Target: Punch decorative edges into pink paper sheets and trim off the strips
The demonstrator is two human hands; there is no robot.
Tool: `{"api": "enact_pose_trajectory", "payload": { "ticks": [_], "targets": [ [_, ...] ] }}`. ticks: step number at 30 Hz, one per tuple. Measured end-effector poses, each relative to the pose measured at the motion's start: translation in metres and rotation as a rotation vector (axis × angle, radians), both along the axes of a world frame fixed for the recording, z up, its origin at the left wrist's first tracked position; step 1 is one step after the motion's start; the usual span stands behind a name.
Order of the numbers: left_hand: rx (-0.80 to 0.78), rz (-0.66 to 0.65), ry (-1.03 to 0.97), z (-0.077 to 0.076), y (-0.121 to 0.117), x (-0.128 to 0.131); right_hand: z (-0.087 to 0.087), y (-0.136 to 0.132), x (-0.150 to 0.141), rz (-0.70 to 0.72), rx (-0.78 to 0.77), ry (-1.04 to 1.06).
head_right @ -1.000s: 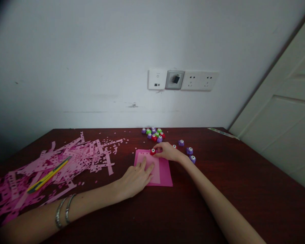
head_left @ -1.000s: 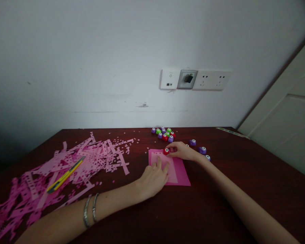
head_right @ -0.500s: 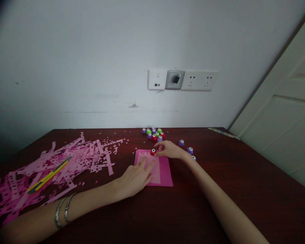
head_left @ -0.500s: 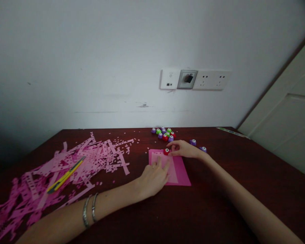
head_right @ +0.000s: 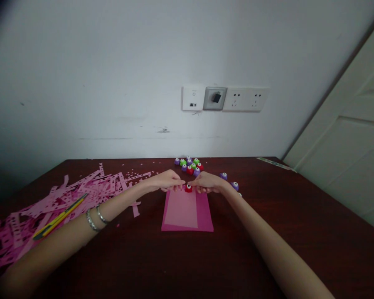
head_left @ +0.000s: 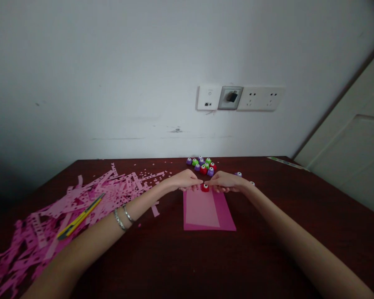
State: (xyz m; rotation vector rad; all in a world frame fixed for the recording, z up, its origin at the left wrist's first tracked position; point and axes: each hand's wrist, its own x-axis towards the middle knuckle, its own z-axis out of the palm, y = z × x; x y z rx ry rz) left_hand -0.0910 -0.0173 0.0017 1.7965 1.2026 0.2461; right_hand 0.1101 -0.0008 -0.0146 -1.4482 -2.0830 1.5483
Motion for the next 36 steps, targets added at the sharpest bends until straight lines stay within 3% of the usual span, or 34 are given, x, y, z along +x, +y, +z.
{"api": "enact_pose_trajectory", "payload": {
  "ticks": [15,21,28,36],
  "targets": [
    [-0.279,-0.156,-0.047,-0.015,0.036,0.006,-0.001,0.008,0.005,0.081,-0.135,-0.026],
    [-0.39,-0.229,-0.017,-0.021,0.044,0.004,-0.003,0.003,0.003,0.046,-0.147,-0.013],
    [-0.425,-0.234,0.1,-0.024,0.054,0.015,-0.004,-0.004,-0.001,0.014,-0.199,0.042],
    [-0.405,-0.199,0.256,-0.016,0.052,0.026,-0.012,0.001,0.0,0.033,-0.229,0.086]
  ]
}}
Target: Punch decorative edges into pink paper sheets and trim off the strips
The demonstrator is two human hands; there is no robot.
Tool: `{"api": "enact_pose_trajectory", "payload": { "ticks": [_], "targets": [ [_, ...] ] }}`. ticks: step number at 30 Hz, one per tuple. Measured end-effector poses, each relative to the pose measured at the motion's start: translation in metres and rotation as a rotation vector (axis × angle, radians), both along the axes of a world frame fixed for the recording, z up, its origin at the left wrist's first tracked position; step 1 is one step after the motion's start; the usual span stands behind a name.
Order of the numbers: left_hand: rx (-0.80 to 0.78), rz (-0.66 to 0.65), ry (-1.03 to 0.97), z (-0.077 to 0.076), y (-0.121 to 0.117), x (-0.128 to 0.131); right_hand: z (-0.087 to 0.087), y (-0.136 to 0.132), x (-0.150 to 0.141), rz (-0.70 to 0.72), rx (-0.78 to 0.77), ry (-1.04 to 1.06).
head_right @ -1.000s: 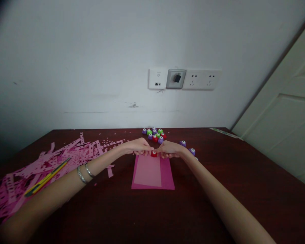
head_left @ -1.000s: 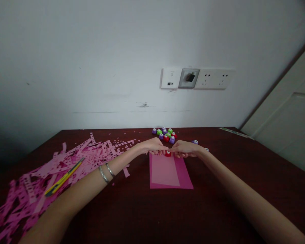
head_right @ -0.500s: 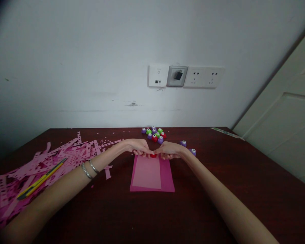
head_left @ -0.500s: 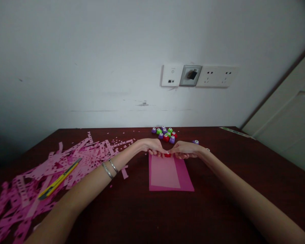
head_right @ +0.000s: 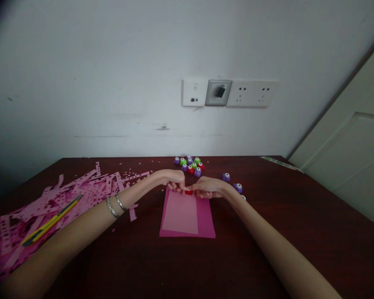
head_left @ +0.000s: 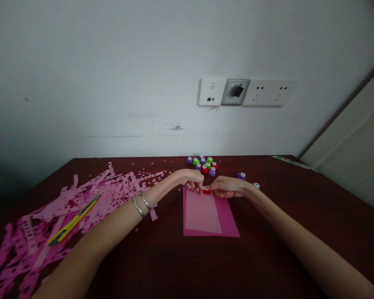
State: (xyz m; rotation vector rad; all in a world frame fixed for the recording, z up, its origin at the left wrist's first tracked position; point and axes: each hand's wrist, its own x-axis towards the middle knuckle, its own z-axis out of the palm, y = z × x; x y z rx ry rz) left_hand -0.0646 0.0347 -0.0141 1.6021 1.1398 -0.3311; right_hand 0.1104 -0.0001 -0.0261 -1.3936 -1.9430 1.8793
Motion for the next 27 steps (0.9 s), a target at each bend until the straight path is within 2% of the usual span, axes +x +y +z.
{"api": "enact_pose_trajectory", "payload": {
  "ticks": [5,15,22,27],
  "targets": [
    [0.055,0.05,0.014,0.006,-0.009,0.003,-0.005,-0.001,0.001,-0.017,-0.013,0.055],
    [0.077,0.162,0.023,0.012,-0.018,0.009,-0.004,-0.002,0.0,-0.017,-0.017,0.065],
    [0.058,0.223,-0.078,0.002,-0.022,0.001,0.004,-0.005,-0.003,-0.023,-0.005,-0.001],
    [0.077,0.254,-0.211,-0.008,-0.031,-0.011,0.011,-0.005,-0.003,0.012,0.128,-0.062]
  ]
}}
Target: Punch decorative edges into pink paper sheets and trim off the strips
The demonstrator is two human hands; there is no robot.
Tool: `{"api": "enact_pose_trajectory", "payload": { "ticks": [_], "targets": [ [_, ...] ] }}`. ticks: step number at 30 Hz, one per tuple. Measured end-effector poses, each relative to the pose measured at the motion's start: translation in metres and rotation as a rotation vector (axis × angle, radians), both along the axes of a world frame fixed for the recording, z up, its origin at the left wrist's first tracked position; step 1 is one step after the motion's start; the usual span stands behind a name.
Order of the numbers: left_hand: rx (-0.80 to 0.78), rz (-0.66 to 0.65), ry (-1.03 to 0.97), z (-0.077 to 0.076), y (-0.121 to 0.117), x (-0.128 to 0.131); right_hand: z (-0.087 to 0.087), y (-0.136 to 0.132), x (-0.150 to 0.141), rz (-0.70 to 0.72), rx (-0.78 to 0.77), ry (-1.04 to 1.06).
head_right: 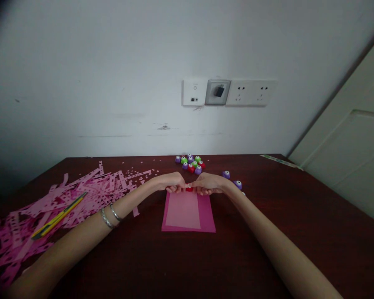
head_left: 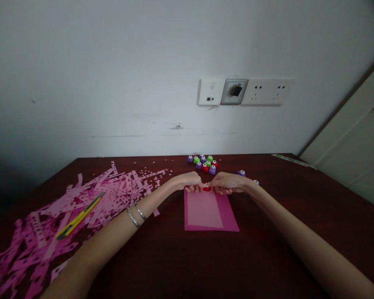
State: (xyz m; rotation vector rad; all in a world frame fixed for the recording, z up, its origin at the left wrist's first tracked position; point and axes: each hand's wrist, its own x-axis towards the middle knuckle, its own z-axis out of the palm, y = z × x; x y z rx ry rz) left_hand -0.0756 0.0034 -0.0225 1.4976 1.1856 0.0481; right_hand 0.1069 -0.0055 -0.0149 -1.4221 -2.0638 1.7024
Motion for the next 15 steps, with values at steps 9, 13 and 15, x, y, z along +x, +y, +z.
{"api": "enact_pose_trajectory", "payload": {
  "ticks": [9,13,15],
  "targets": [
    [0.709,-0.099,0.285,0.008,-0.044,-0.007,0.004,0.004,0.01,0.055,0.122,0.009],
    [1.147,-0.241,0.546,-0.002,-0.093,0.006,0.002,0.011,0.014,0.073,0.354,0.003],
    [1.186,-0.296,0.582,-0.009,-0.113,0.012,-0.001,0.013,0.014,0.131,0.464,-0.025]
  ]
}}
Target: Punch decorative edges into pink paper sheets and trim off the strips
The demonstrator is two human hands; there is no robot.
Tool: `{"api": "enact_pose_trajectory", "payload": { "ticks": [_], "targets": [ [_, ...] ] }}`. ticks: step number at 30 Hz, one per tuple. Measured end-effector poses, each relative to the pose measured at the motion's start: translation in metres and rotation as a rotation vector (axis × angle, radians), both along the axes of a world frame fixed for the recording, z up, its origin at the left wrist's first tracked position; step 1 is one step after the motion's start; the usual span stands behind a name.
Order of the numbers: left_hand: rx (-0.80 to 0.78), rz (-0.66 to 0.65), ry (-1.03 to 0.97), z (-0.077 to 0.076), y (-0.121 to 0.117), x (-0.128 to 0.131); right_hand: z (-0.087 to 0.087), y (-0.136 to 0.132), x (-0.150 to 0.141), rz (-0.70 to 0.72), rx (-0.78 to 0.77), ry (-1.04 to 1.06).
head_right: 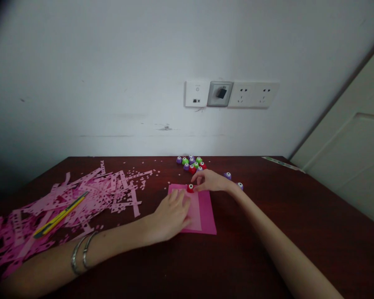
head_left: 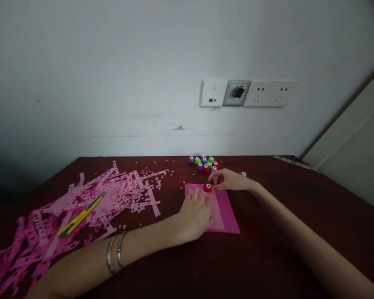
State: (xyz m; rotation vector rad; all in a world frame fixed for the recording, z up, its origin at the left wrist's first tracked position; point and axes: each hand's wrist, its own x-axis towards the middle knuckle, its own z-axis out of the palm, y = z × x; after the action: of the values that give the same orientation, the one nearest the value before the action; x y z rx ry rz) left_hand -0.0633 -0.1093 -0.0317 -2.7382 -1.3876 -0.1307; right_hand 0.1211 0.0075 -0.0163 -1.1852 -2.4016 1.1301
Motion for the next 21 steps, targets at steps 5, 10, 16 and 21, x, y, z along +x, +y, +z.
{"api": "enact_pose_trajectory", "payload": {
  "ticks": [5,10,16,21],
  "targets": [
    [-0.201,0.009,0.019,-0.007,-0.017,0.006,-0.01,0.001,-0.003,0.082,0.115,-0.067],
    [-0.261,0.035,0.022,-0.005,-0.015,0.006,-0.013,0.002,-0.004,0.057,0.154,-0.041],
    [-0.252,0.033,0.043,-0.002,-0.017,0.007,-0.012,0.0,-0.005,0.072,0.239,-0.021],
    [-0.228,0.009,0.046,-0.004,-0.017,0.007,-0.011,-0.001,-0.008,0.15,0.289,-0.067]
  ]
}}
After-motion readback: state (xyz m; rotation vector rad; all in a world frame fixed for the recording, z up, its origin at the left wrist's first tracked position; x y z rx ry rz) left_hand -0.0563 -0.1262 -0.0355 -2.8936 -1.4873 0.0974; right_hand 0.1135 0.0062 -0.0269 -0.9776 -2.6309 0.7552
